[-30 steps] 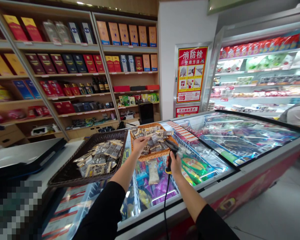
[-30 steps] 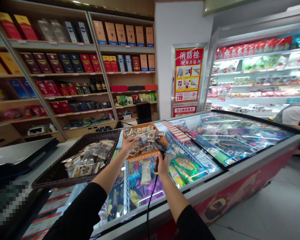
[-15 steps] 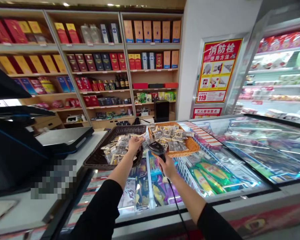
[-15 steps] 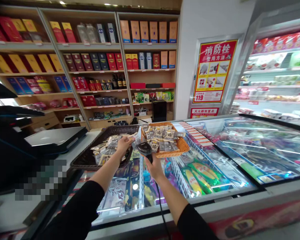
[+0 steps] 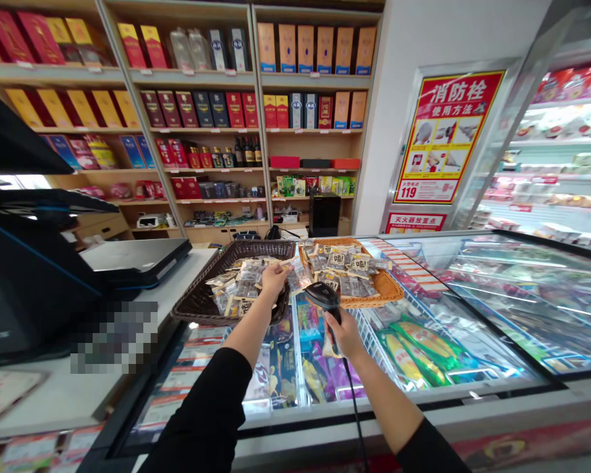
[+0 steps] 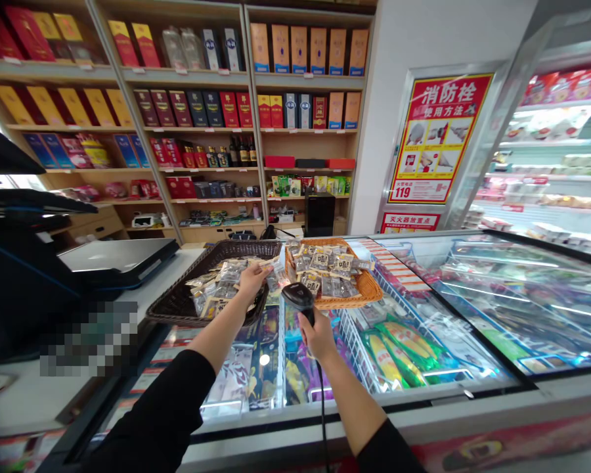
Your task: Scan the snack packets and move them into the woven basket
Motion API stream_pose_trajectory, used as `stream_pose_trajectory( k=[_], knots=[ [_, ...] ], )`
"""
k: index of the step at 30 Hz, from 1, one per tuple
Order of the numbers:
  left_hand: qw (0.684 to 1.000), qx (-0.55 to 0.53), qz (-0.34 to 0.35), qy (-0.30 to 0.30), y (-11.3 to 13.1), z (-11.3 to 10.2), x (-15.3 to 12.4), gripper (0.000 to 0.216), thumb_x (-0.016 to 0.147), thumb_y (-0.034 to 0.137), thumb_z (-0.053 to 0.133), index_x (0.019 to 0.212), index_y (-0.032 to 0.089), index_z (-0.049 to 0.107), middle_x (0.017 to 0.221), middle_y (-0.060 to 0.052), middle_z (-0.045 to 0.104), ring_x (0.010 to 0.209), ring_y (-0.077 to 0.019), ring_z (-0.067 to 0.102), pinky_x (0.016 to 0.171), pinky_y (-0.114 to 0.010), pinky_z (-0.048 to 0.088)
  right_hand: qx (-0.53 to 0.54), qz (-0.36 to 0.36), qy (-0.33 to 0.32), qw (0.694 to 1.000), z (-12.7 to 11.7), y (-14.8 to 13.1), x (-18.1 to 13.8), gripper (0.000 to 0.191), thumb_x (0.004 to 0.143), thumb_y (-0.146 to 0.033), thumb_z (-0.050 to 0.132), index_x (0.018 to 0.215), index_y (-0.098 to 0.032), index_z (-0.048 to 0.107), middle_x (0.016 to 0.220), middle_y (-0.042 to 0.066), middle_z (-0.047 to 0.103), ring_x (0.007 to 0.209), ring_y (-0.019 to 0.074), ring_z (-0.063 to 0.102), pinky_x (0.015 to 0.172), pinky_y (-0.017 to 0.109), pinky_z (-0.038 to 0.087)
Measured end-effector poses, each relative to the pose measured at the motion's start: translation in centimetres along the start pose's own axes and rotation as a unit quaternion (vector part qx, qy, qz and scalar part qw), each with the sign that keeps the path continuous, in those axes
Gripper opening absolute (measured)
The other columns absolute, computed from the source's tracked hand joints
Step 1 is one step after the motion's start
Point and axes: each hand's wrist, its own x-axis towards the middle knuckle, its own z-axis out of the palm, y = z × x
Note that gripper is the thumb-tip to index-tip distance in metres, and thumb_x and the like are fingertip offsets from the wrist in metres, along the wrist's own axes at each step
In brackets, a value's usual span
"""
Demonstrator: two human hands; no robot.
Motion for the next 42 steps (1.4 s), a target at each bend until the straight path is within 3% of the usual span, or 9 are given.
stream_pose_trajectory(
  k=[7,11,16,21,24,27,31,36,42],
  knots=[
    [1.000,0.018,0.002,-0.010,0.0,0.0,0.0,0.028,0.061,0.035,0.079,0.073,0.015,0.064,0.062,0.001,0.064,0.054,-0.0101,0.054,0.050,-0.019,0.040,0.018,0.006,-0.001,1.000,-0.2,0.0,0.0,0.037,0.085,-0.055,0.056,0.072,-0.021,0.050,0.046,-0.006,0.048,0.031,0.0092,0.041,0.032,0.021,0.032],
    [0.989,0.084,0.100,0.063,0.6,-0.3,0.0,0.026,0.072,0.039,0.071,0.083,0.016,0.068,0.057,0.003,0.058,0.055,-0.0108,0.054,0.054,-0.020,0.041,0.066,0.024,0.010,0.997,-0.4,0.3,0.4,0.039,0.082,-0.058,0.059,0.074,-0.021,0.049,0.047,-0.006,0.050,0.031,0.0093,0.042,0.031,0.021,0.033],
    [0.932,0.218,0.149,0.249,2.3,-2.4,0.0,0.047,0.083,0.031,0.058,0.128,0.017,0.058,0.087,-0.005,0.067,0.082,-0.0191,0.062,0.080,-0.031,0.048,0.150,0.060,0.064,0.985,-0.6,0.3,1.0,0.042,0.076,-0.062,0.063,0.079,-0.022,0.050,0.052,-0.007,0.052,0.032,0.0097,0.043,0.029,0.021,0.033],
    [0.853,0.417,0.164,0.266,3.5,-3.3,-0.8,0.054,0.074,0.017,0.063,0.128,0.017,0.059,0.127,-0.016,0.057,0.124,-0.0329,0.047,0.106,-0.047,0.034,0.189,0.064,0.103,0.975,-0.6,-0.2,1.2,0.043,0.071,-0.061,0.067,0.076,-0.022,0.049,0.051,-0.006,0.053,0.032,0.0094,0.043,0.029,0.021,0.033],
    [0.851,0.424,0.249,0.185,3.8,-1.0,-1.5,0.044,0.077,0.014,0.058,0.120,0.019,0.063,0.127,-0.012,0.057,0.124,-0.0282,0.048,0.107,-0.044,0.034,0.202,0.064,0.142,0.967,-1.4,-0.6,1.8,0.045,0.069,-0.063,0.067,0.078,-0.022,0.050,0.051,-0.006,0.054,0.032,0.0100,0.043,0.030,0.022,0.034],
    [0.858,0.419,0.296,0.006,3.5,3.4,-2.1,0.031,0.078,0.014,0.057,0.105,0.021,0.070,0.114,-0.008,0.066,0.113,-0.0239,0.056,0.103,-0.038,0.039,0.172,0.073,0.205,0.961,-3.3,-0.8,2.7,0.043,0.070,-0.061,0.067,0.081,-0.022,0.052,0.048,-0.007,0.052,0.031,0.0118,0.043,0.030,0.024,0.033],
    [0.863,0.424,0.198,-0.192,2.1,10.1,-2.7,0.017,0.072,0.017,0.066,0.087,0.021,0.073,0.097,-0.007,0.072,0.100,-0.0244,0.064,0.093,-0.032,0.046,0.105,0.078,0.253,0.959,-6.9,-0.4,3.0,0.039,0.072,-0.060,0.065,0.077,-0.023,0.052,0.047,-0.006,0.051,0.031,0.0136,0.043,0.030,0.026,0.033],
    [0.901,0.413,0.040,-0.123,-1.0,14.8,-3.0,0.020,0.056,0.021,0.080,0.061,0.018,0.062,0.081,-0.015,0.072,0.094,-0.0321,0.066,0.080,-0.033,0.048,0.106,0.041,0.228,0.967,-9.2,1.0,2.0,0.042,0.075,-0.065,0.060,0.075,-0.024,0.048,0.052,-0.005,0.052,0.034,0.0134,0.045,0.032,0.027,0.036],
    [0.935,0.334,-0.003,-0.116,-3.4,14.9,-1.9,0.030,0.049,0.015,0.083,0.051,0.020,0.053,0.063,-0.010,0.065,0.091,-0.0307,0.066,0.076,-0.030,0.045,0.113,0.033,0.240,0.963,-8.2,1.4,1.9,0.041,0.077,-0.063,0.057,0.081,-0.025,0.045,0.054,-0.005,0.051,0.034,0.0125,0.044,0.032,0.027,0.036]
  ],
)
